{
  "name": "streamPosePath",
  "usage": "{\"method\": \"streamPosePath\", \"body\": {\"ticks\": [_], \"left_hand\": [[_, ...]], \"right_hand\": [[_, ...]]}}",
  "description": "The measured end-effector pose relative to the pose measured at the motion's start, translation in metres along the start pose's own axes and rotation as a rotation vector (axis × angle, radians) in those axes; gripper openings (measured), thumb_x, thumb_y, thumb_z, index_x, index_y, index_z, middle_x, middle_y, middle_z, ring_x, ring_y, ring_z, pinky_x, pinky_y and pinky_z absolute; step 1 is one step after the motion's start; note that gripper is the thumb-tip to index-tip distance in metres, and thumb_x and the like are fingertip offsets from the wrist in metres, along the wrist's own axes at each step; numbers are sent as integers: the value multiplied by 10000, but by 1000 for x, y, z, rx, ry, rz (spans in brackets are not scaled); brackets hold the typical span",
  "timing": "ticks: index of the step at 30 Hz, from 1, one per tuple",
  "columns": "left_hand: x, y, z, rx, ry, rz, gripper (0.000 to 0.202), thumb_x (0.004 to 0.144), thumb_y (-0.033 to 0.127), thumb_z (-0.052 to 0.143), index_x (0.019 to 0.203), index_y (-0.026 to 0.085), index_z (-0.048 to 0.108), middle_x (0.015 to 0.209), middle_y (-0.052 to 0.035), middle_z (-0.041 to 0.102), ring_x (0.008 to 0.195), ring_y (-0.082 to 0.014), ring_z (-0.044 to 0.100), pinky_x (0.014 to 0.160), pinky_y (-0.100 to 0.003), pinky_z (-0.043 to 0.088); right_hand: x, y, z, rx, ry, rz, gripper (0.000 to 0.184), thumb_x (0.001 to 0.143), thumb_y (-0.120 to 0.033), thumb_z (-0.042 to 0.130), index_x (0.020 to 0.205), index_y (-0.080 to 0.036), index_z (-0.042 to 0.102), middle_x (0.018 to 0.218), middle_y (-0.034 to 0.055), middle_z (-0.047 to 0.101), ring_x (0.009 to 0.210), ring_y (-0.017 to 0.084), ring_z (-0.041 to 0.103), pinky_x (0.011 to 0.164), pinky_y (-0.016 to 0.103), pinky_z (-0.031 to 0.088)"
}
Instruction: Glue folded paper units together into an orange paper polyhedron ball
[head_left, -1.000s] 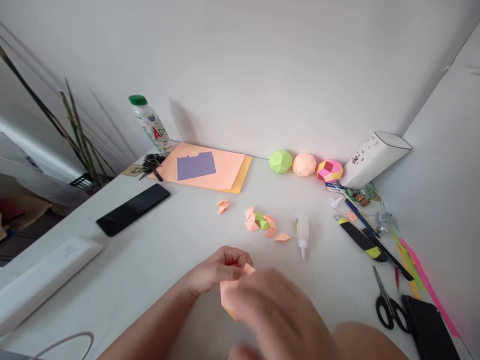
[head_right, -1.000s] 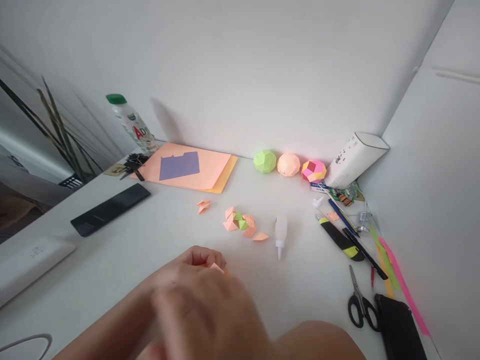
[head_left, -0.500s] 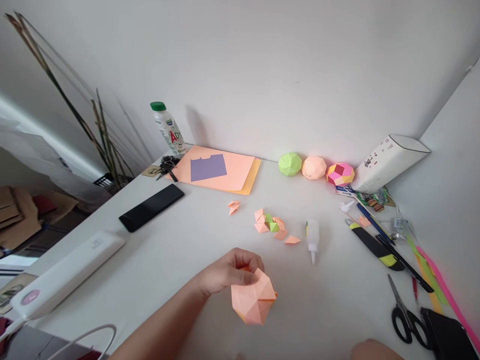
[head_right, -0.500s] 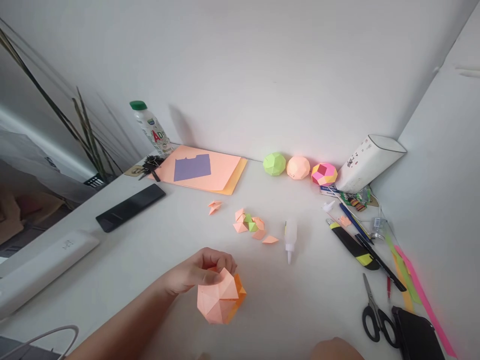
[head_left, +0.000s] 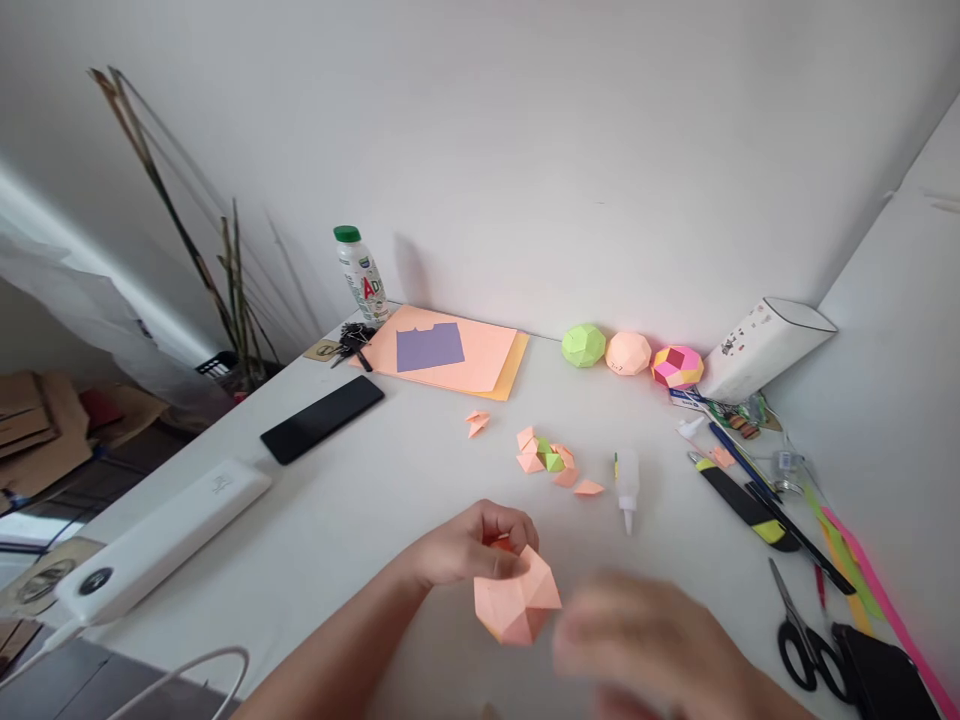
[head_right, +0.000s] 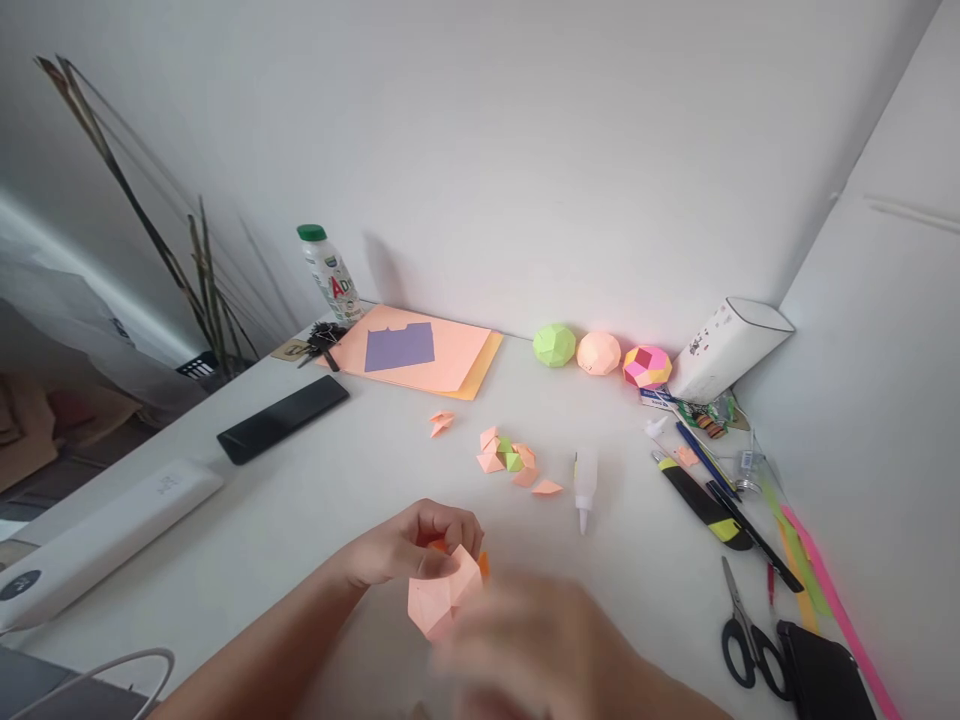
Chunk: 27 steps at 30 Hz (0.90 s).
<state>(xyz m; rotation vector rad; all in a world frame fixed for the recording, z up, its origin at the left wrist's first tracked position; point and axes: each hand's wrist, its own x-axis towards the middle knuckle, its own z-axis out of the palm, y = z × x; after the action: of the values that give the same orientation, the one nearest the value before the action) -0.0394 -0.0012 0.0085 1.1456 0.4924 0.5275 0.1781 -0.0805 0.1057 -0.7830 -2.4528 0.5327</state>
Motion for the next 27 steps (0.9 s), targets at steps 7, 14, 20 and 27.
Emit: {"method": "streamPosePath", "body": {"ticks": [7,14,20,27], "left_hand": [[-2,8,4,154,23,54,205,725,343,655,661,170,564,834,-22,550,754,-154,510,737,-309,415],[4,10,8,-13,553,121,386,840,526,423,1036,233,581,1202,-79,520,1177,-255,402,958,-382,350],[9,13,23,-318,262,41,525,808,581,439,1184,224,523,1138,-116,596,1049,-278,537,860,-430,419],[11,7,24,-186,379,53,474,810,484,527,1207,230,478,1173,-104,590,1063,-276,543,850,-393,434]], "right_hand": [[21,43,49,588,-159,734,207,833,-341,534,718,-175,492,674,-30,459,595,99,434,524,203,370],[27,47,49,715,188,637,308,816,-380,541,599,-182,447,630,-16,417,634,131,403,609,245,366],[30,47,51,545,336,555,334,819,-407,528,575,-185,472,650,-3,460,676,151,442,667,259,384],[29,57,58,624,292,696,217,799,-385,564,736,-177,561,740,8,552,707,153,503,675,265,414]]}}
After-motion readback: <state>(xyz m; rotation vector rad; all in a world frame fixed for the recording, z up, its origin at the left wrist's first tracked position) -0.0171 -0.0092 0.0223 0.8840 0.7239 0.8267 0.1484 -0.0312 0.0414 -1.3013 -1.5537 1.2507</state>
